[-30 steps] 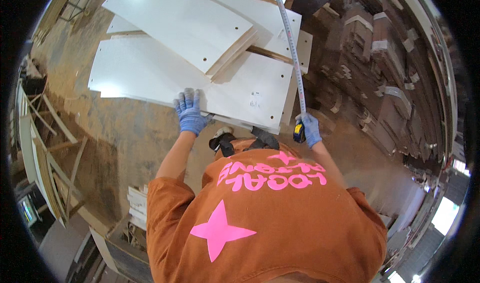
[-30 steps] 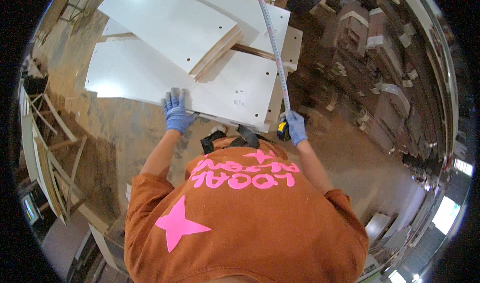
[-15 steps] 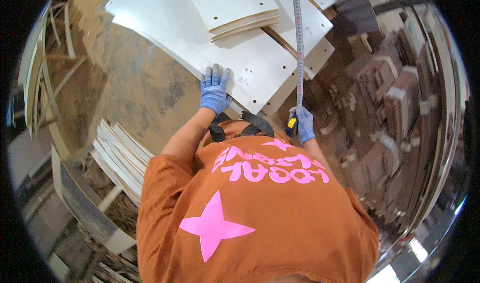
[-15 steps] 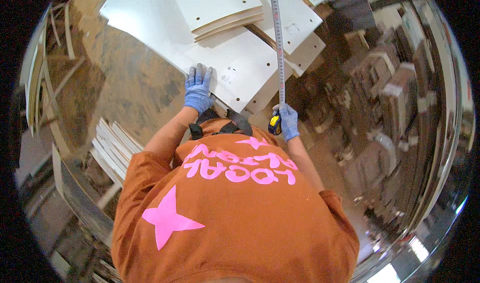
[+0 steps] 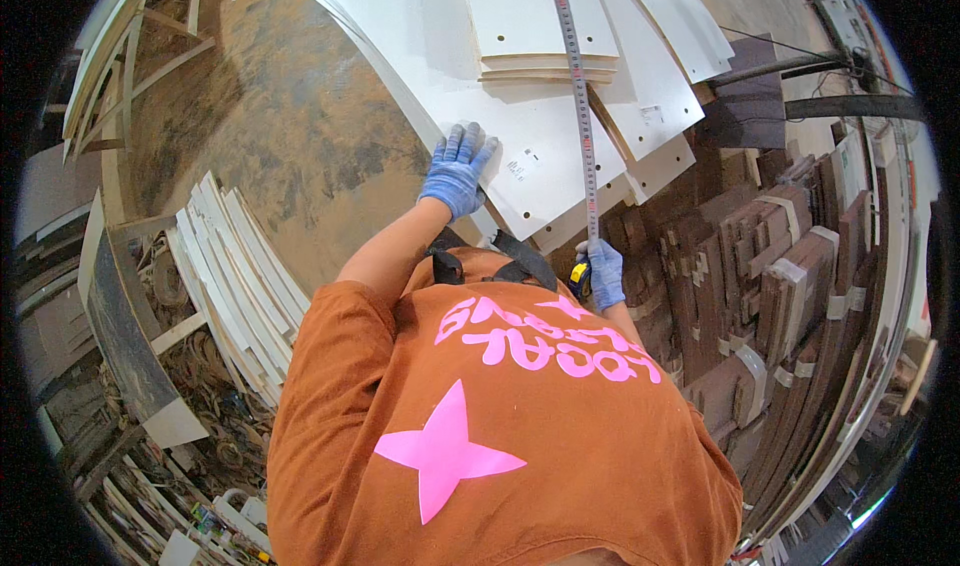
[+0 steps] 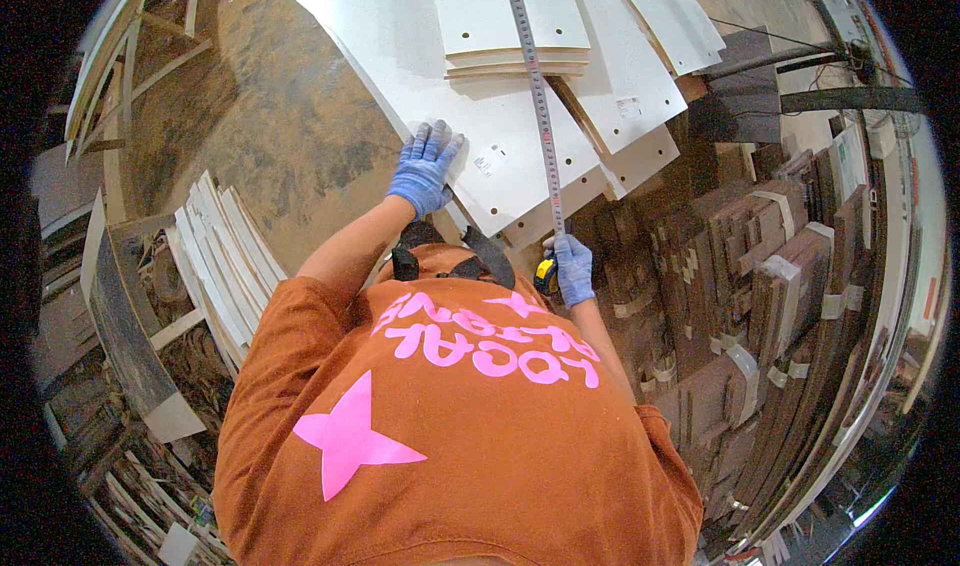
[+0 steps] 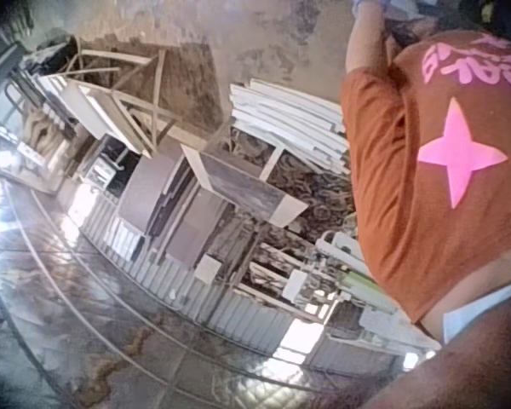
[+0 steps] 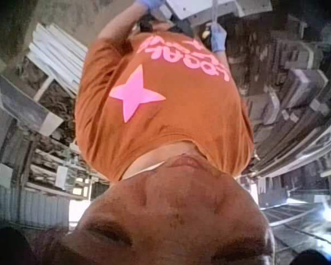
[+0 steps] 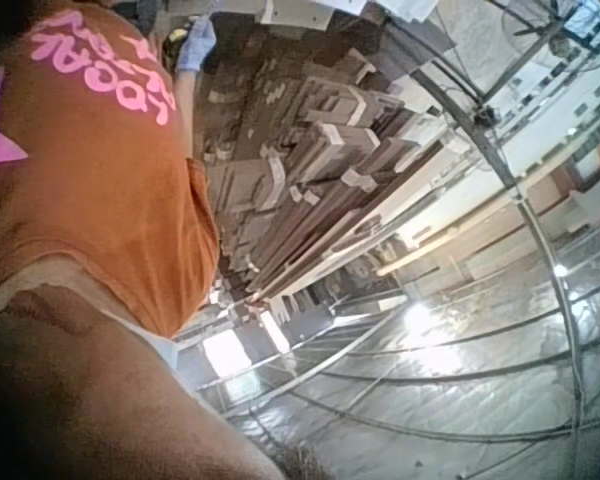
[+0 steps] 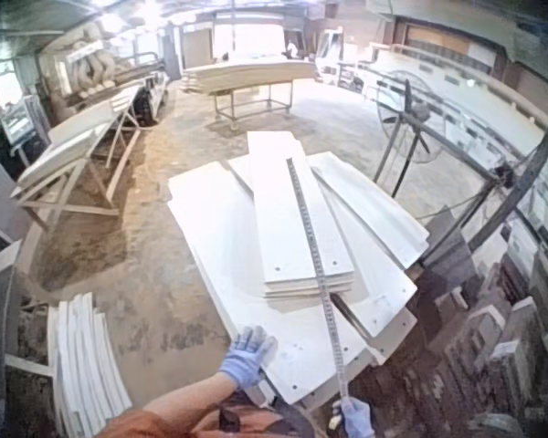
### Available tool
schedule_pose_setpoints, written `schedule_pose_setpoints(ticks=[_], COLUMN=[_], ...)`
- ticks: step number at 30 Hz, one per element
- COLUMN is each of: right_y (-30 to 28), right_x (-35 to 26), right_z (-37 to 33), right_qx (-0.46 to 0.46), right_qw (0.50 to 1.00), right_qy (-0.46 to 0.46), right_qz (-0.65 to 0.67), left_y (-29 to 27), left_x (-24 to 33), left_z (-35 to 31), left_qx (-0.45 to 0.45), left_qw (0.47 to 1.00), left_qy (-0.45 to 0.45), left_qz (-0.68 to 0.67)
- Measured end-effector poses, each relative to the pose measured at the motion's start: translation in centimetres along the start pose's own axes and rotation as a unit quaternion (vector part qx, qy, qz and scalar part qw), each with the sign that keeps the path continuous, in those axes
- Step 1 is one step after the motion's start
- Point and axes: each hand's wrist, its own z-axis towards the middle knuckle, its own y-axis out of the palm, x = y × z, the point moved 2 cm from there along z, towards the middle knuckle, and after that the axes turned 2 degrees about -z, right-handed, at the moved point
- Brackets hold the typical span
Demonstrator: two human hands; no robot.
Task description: The person measures several white rectangular wood panels with a tape measure in a workshop. They repeatedly extend the tape measure across the panels, adjust the position, and compare against a printed instruction sheet placed on the workbench.
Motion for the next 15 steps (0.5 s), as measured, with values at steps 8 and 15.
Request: schedule_pose_setpoints(ticks=[8,15], right_y=[0.69,0.91], right_x=[-0.28,0.13], right_z=[0.18,0.87], right_qx=[-0.017,-0.023], right_qw=[1.0,0.994], right_qy=[0.006,0.025], right_qz=[-0.026,-0.103], left_y=[0.08,-0.14], left_x=[0.03,0.18], left_z=[0.11,0.03], left_qx=[0.016,0.003], left_qw=[1.0,1.0], left_qy=[0.004,0.0], left_qz=[0.016,0.024])
